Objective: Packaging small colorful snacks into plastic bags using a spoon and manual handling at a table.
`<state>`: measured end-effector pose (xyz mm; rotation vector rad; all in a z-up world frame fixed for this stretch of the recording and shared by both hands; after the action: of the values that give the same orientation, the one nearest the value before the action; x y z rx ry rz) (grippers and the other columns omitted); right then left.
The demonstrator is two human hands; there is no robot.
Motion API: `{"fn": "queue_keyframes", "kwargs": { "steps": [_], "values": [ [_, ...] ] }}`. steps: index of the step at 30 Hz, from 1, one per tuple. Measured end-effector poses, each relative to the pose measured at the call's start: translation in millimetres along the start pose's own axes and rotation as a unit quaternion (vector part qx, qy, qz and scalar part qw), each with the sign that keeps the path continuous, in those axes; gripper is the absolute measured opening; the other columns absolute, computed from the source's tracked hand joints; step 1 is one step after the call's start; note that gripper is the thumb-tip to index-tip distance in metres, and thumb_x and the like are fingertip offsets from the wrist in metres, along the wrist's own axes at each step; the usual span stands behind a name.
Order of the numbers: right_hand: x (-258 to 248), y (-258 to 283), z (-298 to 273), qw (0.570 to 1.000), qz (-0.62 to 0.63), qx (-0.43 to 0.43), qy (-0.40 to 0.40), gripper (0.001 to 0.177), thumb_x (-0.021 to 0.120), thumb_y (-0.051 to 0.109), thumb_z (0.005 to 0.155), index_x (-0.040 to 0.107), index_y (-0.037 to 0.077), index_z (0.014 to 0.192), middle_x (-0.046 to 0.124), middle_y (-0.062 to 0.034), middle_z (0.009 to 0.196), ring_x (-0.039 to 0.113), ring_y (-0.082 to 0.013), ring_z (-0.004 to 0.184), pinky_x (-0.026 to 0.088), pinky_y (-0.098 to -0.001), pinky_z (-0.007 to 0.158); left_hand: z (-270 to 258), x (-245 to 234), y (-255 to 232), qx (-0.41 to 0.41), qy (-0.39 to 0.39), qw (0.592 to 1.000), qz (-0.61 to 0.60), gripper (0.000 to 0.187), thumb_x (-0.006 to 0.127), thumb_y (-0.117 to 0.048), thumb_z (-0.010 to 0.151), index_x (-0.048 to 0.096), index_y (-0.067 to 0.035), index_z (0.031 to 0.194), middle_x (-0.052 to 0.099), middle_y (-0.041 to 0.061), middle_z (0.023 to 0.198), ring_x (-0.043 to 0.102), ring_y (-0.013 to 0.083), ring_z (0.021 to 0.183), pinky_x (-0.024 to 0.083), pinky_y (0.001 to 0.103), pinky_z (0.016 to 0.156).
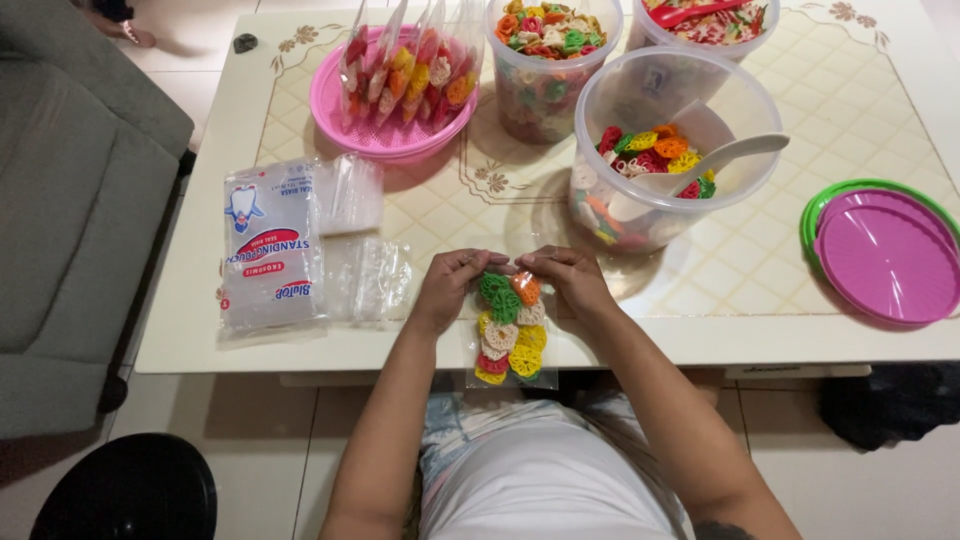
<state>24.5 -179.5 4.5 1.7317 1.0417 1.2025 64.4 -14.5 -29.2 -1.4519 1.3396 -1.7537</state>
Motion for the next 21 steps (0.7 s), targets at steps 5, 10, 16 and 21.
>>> {"fn": "queue_keyframes", "kwargs": {
  "steps": [5, 10, 16, 21],
  "values": [
    [-10, -2, 6, 0.995, -0.092, -0.025, 0.031, 0.02, 0.087, 0.013, 0.081, 0.081, 0.0, 0.094, 0.061, -0.0065, 0.068, 0.056, -0.0098, 0.068, 0.048, -0.0226, 0.062, -15, 13, -26, 0.005, -0.023, 1.0, 0.005, 0.021, 0.074, -0.013, 0.095, 0.077, 0.006, 0.101, 0.078, 0.017, 0.086, 0.077, 0.0202, 0.08, 0.061, 0.029, 0.078],
    [-3, -1, -1, 0.996, -0.074, -0.015, 0.039, 0.026, 0.089, 0.012, 0.08, 0.079, -0.004, 0.098, 0.065, -0.0101, 0.07, 0.055, -0.0107, 0.067, 0.048, -0.0236, 0.064, -8, 9, -16, 0.008, -0.017, 0.998, 0.062, 0.015, 0.08, -0.012, 0.089, 0.08, 0.002, 0.095, 0.078, 0.016, 0.081, 0.074, 0.0151, 0.074, 0.061, 0.027, 0.071],
    [-4, -8, 8, 0.998, -0.036, -0.049, 0.026, 0.015, 0.089, 0.005, 0.079, 0.077, -0.003, 0.083, 0.067, -0.0092, 0.065, 0.057, -0.0079, 0.059, 0.047, -0.0205, 0.057, -12, 14, -17, 0.014, -0.05, 0.995, 0.09, 0.013, 0.086, -0.008, 0.083, 0.08, 0.001, 0.091, 0.077, 0.012, 0.075, 0.072, 0.0115, 0.07, 0.057, 0.024, 0.067],
    [-2, 3, 1, 0.995, -0.065, -0.061, 0.048, 0.02, 0.088, 0.018, 0.084, 0.078, 0.001, 0.085, 0.065, -0.0041, 0.066, 0.057, -0.0067, 0.062, 0.047, -0.0211, 0.058, -16, 15, -28, 0.025, -0.076, 0.995, 0.063, 0.013, 0.079, -0.014, 0.092, 0.08, -0.001, 0.088, 0.074, 0.008, 0.074, 0.068, 0.0108, 0.071, 0.058, 0.026, 0.071]
  ]
}}
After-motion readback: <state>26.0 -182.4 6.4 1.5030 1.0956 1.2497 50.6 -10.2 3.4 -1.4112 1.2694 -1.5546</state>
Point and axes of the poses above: each hand's wrist, its own z-axis towards the middle knuckle, its own x-axis out of the palm, y = z × x, the point moved 6 cm from there along z, towards the middle knuckle
